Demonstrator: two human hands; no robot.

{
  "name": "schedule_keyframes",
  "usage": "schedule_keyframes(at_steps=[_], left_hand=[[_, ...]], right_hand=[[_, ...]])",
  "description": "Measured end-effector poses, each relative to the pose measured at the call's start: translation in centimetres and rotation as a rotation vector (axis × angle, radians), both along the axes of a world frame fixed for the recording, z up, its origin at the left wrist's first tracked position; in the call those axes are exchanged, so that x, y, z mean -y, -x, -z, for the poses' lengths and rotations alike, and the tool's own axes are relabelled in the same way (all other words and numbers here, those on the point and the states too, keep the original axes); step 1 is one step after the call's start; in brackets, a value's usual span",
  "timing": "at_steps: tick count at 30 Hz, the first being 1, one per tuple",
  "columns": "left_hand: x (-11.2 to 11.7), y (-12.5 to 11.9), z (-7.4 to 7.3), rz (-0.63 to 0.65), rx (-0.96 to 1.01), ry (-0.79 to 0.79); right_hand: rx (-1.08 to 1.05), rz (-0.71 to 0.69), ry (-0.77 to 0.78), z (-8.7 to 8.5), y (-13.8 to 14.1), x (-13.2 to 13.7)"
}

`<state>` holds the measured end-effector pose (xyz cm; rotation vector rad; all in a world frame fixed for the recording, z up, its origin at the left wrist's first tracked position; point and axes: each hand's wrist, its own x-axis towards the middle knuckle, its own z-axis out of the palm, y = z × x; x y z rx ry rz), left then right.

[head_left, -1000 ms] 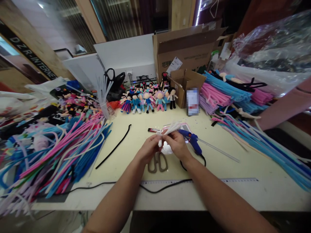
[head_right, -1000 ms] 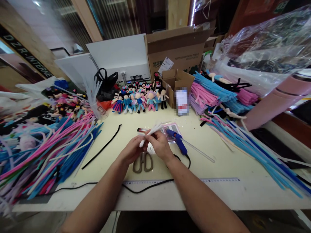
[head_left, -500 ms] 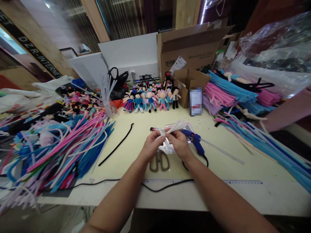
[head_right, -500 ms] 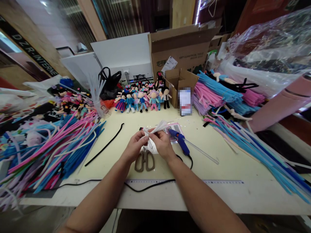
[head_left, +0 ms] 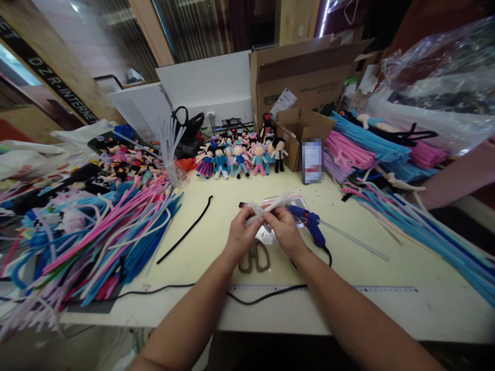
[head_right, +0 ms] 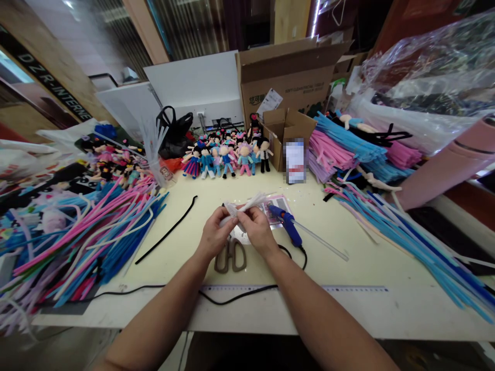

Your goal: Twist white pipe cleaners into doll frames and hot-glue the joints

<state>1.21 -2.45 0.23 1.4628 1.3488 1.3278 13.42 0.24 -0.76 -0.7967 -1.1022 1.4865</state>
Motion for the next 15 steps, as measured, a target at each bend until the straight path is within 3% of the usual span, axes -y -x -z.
schedule_keyframes(at_steps=[15], left_hand=[[0.32, -0.04, 0.18, -0.035, -0.342, -0.280]], right_hand=[[-0.022, 0.015, -0.049, 0.14, 0.12, 0.04]])
